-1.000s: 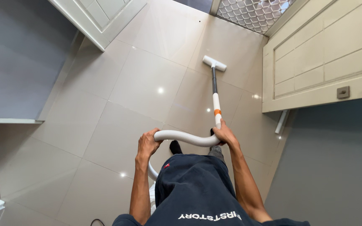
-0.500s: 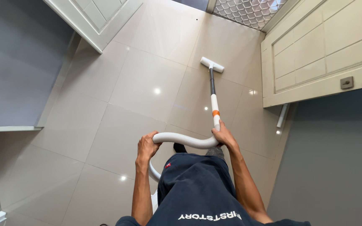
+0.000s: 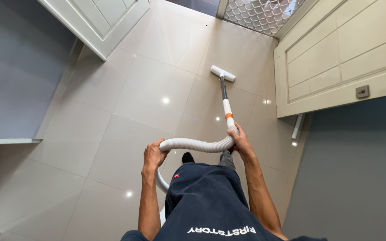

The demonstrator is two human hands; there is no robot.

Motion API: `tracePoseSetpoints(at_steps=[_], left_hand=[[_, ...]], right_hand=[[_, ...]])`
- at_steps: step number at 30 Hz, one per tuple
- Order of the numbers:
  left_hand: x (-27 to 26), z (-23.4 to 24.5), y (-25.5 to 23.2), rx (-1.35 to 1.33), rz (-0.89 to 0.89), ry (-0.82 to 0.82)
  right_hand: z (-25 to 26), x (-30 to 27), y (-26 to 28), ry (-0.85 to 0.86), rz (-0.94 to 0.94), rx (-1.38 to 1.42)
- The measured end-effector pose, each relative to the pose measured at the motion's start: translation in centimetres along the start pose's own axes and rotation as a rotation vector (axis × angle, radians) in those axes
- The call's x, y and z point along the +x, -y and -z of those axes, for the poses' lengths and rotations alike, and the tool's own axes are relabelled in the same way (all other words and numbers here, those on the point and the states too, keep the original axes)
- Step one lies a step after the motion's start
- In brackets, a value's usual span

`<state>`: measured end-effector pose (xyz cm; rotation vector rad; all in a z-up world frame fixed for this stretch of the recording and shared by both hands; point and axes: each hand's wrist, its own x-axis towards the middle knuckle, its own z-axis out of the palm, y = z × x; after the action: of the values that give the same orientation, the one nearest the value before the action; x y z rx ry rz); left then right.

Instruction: The person vacuums a tiled floor in a room using a white canister vacuum cleaner with a long hose and floor nozzle. They move the vacuum head back and forth across the floor, covering areas near white cabinets and a patterned rug.

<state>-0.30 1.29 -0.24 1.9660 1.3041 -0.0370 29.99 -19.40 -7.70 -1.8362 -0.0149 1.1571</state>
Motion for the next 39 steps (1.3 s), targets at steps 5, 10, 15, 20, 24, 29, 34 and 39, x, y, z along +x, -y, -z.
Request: tracePoseSetpoints(at_steps=[5, 10, 15, 20, 24, 29, 34, 39], left_hand=[[-0.1, -2.2, -1.4, -0.022, -0.074, 0.035], [0.2, -2.3, -3.2, 0.014, -0.08, 0.041], [0.1, -2.7, -4.2, 0.006, -0.07, 0.037], [0.1, -3.8, -6.1, 0.049, -0.1, 0.047], [0.0, -4.7, -7.0, -0.022, -0.072, 0.028], [0.0, -6.2, -8.0, 0.017, -0.123, 0.028], [0.3, -7.3, -9.4, 0.037, -0.111, 0.007], [0.5, -7.6, -10.3, 0.026, -0.004, 0.001]], right_hand=[[-0.8, 0.9, -0.3, 0.053, 0.079, 0.665], [0.9, 1.9, -0.4, 0.055, 0.101, 0.725], [2.5, 2.7, -0.5, 0.038, 0.049, 0.679], [3.5, 6.5, -1.1, 0.056, -0.016, 0.766], [5.4, 5.2, -0.8, 0.048, -0.022, 0.705], [6.8, 6.8, -0.7, 0.075, -0.074, 0.734], [7.2, 8.9, -0.9, 0.11, -0.164, 0.869], [9.0, 6.8, -0.1, 0.155, -0.084, 0.703]])
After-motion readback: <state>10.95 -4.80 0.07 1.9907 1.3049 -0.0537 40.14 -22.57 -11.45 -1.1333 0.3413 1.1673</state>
